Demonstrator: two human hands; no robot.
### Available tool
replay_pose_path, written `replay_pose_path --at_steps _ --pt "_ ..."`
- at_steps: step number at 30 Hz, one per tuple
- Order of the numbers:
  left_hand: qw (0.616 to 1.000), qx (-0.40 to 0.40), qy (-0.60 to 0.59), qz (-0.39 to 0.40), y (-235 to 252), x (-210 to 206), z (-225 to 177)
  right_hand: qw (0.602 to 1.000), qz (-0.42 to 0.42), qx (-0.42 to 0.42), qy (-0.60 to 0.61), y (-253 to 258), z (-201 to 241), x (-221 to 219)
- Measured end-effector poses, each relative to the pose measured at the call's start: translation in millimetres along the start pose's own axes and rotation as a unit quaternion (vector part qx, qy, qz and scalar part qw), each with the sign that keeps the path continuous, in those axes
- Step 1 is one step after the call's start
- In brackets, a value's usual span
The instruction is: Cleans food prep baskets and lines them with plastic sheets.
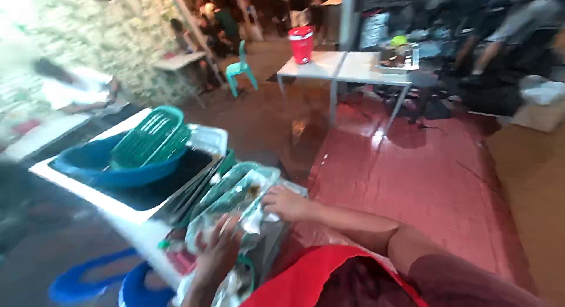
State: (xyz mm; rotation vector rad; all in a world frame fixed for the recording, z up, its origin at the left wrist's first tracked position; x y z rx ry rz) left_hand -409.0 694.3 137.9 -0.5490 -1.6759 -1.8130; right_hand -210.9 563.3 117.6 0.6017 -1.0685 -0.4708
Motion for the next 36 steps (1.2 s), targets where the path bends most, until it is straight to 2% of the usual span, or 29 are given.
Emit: replay_pose_path --at_steps 3,6,8,10,13,15,17,18,20,22,23,25,27,28,30,32,33,35,36 --pt "0.998 -0.002 -0.056 -0.005 3 -2 0 0.995 0.050 0.013 0.090 0 7 -2" --pt "0.990 0.023 -0.141 -0.011 -5 5 9 0.991 0.124 0.019 0.039 -11 0 -4" --pt "0.984 0.063 -0.163 -0.030 -15 20 16 0.985 0.170 -0.023 0.023 -22 -14 -1" --pt "0.989 0.071 -0.129 -0.026 -30 42 24 0.980 0.180 -0.080 0.015 -33 -36 9" --pt "0.997 0.078 -0.011 -0.027 -65 75 38 0.974 0.167 -0.140 -0.057 -53 -73 28" --pt "0.986 0.162 0.042 -0.026 -91 92 46 0.967 0.165 -0.183 -0.067 -62 -84 36" --pt "0.951 0.307 0.035 -0.010 -106 98 49 0.970 0.116 -0.213 -0.030 -64 -80 38" --pt "0.922 0.387 0.015 0.013 -109 96 46 0.970 0.088 -0.228 -0.011 -63 -71 36" --pt "0.825 0.549 -0.087 0.106 -105 79 31 0.972 0.058 -0.226 -0.001 -61 -48 29" --pt "0.728 0.627 -0.218 0.172 -98 54 10 0.970 0.095 -0.222 0.025 -60 -24 21" --pt "0.699 0.642 -0.259 0.182 -93 46 -2 0.957 0.162 -0.237 0.042 -60 -14 16" --pt "0.670 0.663 -0.276 0.186 -77 39 -23 0.911 0.306 -0.271 0.053 -60 -3 0" --pt "0.683 0.659 -0.242 0.202 -69 31 -33 0.863 0.397 -0.313 0.002 -59 0 -14" --pt "0.696 0.650 -0.216 0.216 -69 26 -35 0.847 0.411 -0.335 -0.028 -57 1 -17" --pt "0.711 0.640 -0.204 0.208 -74 19 -36 0.844 0.357 -0.400 -0.010 -54 -1 -20" --pt "0.714 0.639 -0.229 0.171 -78 18 -34 0.839 0.199 -0.491 0.129 -51 -1 -16" --pt "0.716 0.635 -0.245 0.155 -79 20 -34 0.813 0.106 -0.528 0.220 -50 2 -13" --pt "0.721 0.627 -0.259 0.140 -82 23 -32 0.762 -0.032 -0.545 0.348 -47 8 -7" --pt "0.724 0.627 -0.259 0.131 -84 24 -31 0.765 -0.075 -0.515 0.380 -46 11 -4"
Point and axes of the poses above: each hand's wrist, its own y-axis towards the middle knuckle, its own x-axis out of the back of the hand, z = x × y, the point moved 3 cm from there along y, towards the middle knuckle, and after that the axes turned 15 degrees about -z, right-handed, at the moved point
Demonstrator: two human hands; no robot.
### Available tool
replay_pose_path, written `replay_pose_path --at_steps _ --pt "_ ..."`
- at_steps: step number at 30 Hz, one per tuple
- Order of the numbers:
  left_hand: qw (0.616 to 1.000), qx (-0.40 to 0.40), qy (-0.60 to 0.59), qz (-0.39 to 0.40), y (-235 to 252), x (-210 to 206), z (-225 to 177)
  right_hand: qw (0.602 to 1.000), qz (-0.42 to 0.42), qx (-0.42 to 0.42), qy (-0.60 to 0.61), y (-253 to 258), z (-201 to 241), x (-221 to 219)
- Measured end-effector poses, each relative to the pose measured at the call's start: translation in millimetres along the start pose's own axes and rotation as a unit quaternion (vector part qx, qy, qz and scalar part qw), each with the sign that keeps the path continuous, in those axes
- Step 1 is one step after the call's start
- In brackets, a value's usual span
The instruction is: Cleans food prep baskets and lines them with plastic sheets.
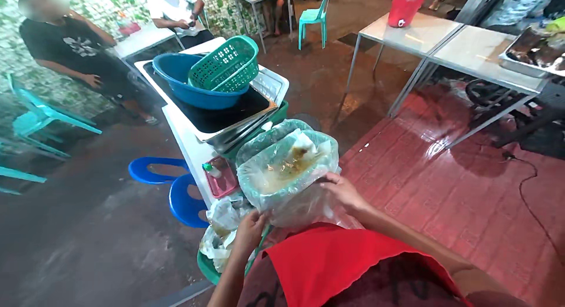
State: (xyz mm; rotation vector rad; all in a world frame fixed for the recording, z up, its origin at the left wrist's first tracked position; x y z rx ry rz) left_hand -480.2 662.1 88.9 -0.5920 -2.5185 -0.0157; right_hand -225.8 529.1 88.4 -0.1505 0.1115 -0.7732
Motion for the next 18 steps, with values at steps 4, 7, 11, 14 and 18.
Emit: replay_pose_path --at_steps 4,7,11,14,18 --pt "0.994 -0.029 -0.060 -0.091 2 7 8 0.955 -0.001 0.269 -0.126 -7 29 -10" --pt "0.978 -0.059 -0.114 -0.165 4 7 11 0.886 0.035 0.327 -0.327 -9 40 -33" --pt "0.970 -0.035 -0.113 -0.214 10 9 8 0.809 0.131 0.299 -0.490 -12 52 -66" --pt "0.974 0.010 -0.042 -0.223 26 13 18 0.754 0.212 0.317 -0.534 -12 51 -82" --pt "0.977 0.049 0.010 -0.207 48 13 33 0.706 0.271 0.359 -0.546 -15 44 -98"
Point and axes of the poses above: each hand's wrist, its own y-axis towards the middle knuckle, its own x-axis out of the back of the hand, z = x × y, the point moved 3 cm from there along y, towards the middle knuckle, and after that the axes turned 15 degrees about -z, right-handed, at the moved point
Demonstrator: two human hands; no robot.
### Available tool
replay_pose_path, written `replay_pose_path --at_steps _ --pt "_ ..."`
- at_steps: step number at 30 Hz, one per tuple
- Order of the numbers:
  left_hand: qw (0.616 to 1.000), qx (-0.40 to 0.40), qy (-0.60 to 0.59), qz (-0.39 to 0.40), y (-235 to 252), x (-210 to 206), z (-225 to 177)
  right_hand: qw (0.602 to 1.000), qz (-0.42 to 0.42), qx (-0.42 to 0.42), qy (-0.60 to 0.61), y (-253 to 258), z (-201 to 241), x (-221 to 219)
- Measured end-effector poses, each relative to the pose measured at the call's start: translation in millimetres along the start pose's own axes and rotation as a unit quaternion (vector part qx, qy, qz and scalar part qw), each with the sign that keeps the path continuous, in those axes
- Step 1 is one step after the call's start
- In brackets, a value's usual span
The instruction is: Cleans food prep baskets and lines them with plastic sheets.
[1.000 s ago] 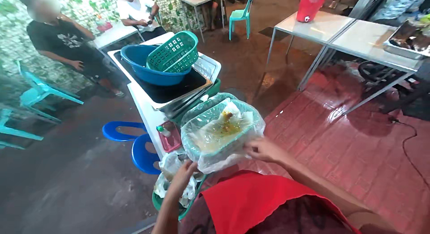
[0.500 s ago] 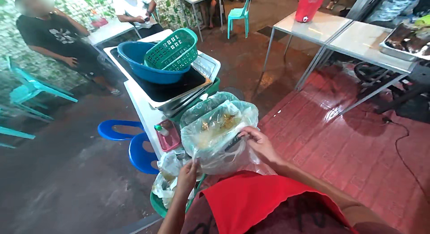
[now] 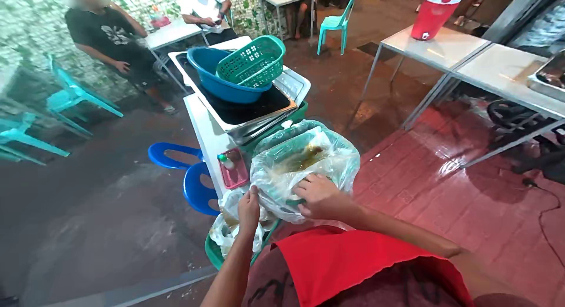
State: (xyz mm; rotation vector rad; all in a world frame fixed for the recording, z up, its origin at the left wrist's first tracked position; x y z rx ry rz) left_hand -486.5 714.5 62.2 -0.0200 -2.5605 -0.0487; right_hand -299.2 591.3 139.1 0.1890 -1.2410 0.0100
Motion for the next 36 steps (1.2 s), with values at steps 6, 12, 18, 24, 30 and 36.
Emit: replay_pose_path --at_steps 6,12,18,24,30,36 --pt "1.000 0.005 -0.005 0.023 17 -13 -8 0.997 -0.072 0.016 0.010 0 5 18" --pt "0.997 0.050 0.040 -0.041 53 12 26 0.970 -0.237 0.021 0.042 -85 -63 91" --pt "0.984 0.120 -0.118 -0.057 52 13 24 0.808 -0.330 -0.403 0.274 -154 -131 46" --pt "0.967 0.030 -0.235 0.096 31 -2 -14 0.550 -0.248 -0.516 0.608 -168 -85 -10" --pt "0.983 0.027 -0.139 0.118 14 -34 -53 0.304 -0.339 -0.576 0.679 -144 -95 -77" --pt "0.990 0.011 -0.133 0.039 32 -32 -54 0.379 -0.322 -0.549 0.672 -126 -108 -62"
Point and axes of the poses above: each hand's wrist, its own y-axis towards the middle knuckle, its own x-axis out of the back of the hand, z = x × y, the point moved 3 cm from there along y, towards the middle knuckle, and after that the axes turned 15 degrees about -z, right-handed, at the moved point
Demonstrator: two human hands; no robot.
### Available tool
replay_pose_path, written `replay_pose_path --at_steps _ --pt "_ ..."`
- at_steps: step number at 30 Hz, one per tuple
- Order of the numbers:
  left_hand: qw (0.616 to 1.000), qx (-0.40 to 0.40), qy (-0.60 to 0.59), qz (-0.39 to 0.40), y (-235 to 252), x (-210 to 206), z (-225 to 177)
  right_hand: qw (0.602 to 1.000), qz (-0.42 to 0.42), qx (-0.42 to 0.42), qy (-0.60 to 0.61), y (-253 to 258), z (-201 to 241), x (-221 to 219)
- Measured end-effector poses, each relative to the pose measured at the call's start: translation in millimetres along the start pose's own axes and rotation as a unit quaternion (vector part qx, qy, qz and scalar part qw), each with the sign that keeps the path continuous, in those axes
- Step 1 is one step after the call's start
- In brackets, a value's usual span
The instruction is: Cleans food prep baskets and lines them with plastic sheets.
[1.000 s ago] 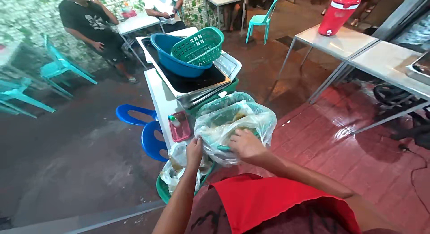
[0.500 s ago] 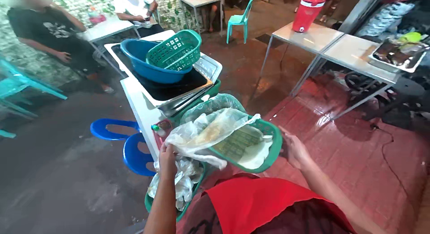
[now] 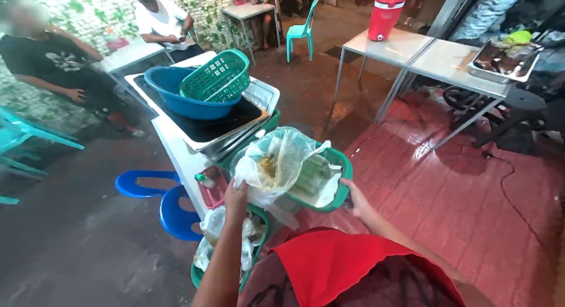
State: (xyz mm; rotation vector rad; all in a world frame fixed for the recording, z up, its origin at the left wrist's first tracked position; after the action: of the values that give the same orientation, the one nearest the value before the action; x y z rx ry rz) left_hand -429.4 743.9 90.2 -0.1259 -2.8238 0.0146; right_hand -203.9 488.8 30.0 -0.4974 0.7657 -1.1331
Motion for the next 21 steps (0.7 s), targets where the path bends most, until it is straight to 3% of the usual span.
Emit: replay_pose_path --at_steps 2,6,8,11,13,15,18,21 --pt "0.999 0.012 -0.019 -0.039 11 12 -7 0.997 -0.016 0.050 -0.048 -3 20 7" --pt "0.994 -0.031 -0.055 -0.089 33 41 -32 0.975 0.057 0.161 -0.142 -22 71 11" --pt "0.988 -0.147 -0.014 -0.033 34 50 -63 0.948 0.111 0.214 -0.209 -32 90 -4" --pt "0.927 -0.342 0.096 0.118 31 39 -114 0.898 0.214 0.273 -0.270 -41 103 -37" --pt "0.881 -0.400 0.139 0.210 31 26 -128 0.873 0.247 0.287 -0.308 -47 105 -58" --pt "0.853 -0.413 0.204 0.246 31 22 -140 0.863 0.252 0.288 -0.329 -50 106 -72" --pt "0.865 -0.413 0.230 0.167 37 52 -149 0.882 0.237 0.264 -0.309 -47 102 -80" --pt "0.911 -0.353 0.212 -0.022 43 124 -136 0.921 0.190 0.223 -0.257 -39 98 -70"
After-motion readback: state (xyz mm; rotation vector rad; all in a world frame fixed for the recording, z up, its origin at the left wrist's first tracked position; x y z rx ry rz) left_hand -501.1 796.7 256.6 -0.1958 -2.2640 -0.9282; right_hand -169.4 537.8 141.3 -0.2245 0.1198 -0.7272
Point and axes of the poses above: each hand's wrist, its own y-axis towards the middle knuckle, its own x-axis out of the back of the hand, z = x × y, the point moved 3 cm from there along y, towards the middle knuckle, and after that the axes turned 15 degrees about -z, right-handed, at the moved point
